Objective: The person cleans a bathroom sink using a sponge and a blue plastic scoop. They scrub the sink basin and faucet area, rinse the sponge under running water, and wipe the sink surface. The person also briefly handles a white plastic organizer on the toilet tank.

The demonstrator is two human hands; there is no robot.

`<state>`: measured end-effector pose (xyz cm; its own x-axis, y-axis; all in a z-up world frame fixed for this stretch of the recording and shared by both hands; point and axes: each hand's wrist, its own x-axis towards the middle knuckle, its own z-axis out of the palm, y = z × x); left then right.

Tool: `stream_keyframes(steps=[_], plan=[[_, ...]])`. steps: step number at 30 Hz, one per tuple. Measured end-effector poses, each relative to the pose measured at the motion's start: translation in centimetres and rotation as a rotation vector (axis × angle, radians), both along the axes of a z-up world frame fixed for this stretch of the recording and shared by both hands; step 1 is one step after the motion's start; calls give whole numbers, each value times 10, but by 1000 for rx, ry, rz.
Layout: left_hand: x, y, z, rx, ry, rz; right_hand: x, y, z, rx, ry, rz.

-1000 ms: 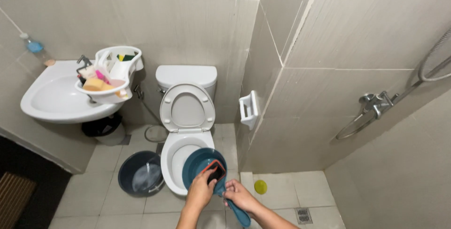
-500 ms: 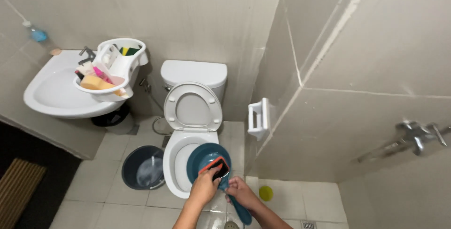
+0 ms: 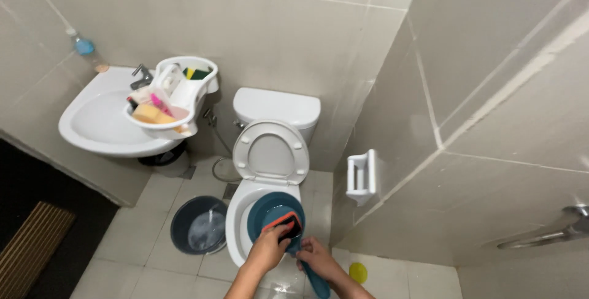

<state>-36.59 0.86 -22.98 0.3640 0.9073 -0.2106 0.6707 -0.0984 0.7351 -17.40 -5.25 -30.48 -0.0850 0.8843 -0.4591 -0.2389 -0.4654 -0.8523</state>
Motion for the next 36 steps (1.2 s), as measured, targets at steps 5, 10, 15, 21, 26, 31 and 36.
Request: stream_keyframes(steps=[5, 10, 15, 21, 26, 31, 36], plan=[[-64, 3, 18, -27, -67, -8, -62, 4, 59, -48, -7, 1], [-155, 10, 5, 102, -132, 11, -149, 13, 54, -11, 74, -18], [-248, 5, 13, 122, -30, 146, -246, 23, 79, -25, 105, 54], [-338, 1, 73, -36, 31, 210, -335, 32, 78, 119, 86, 175], [-380, -4, 96, -144, 16, 245, -372, 41, 96, 0, 132, 187], [-407, 14, 45, 44, 32, 250, -387, 65, 73, 57, 68, 278], [-439, 56, 6, 346, -63, 309, -410, 101, 89, 109, 93, 351]])
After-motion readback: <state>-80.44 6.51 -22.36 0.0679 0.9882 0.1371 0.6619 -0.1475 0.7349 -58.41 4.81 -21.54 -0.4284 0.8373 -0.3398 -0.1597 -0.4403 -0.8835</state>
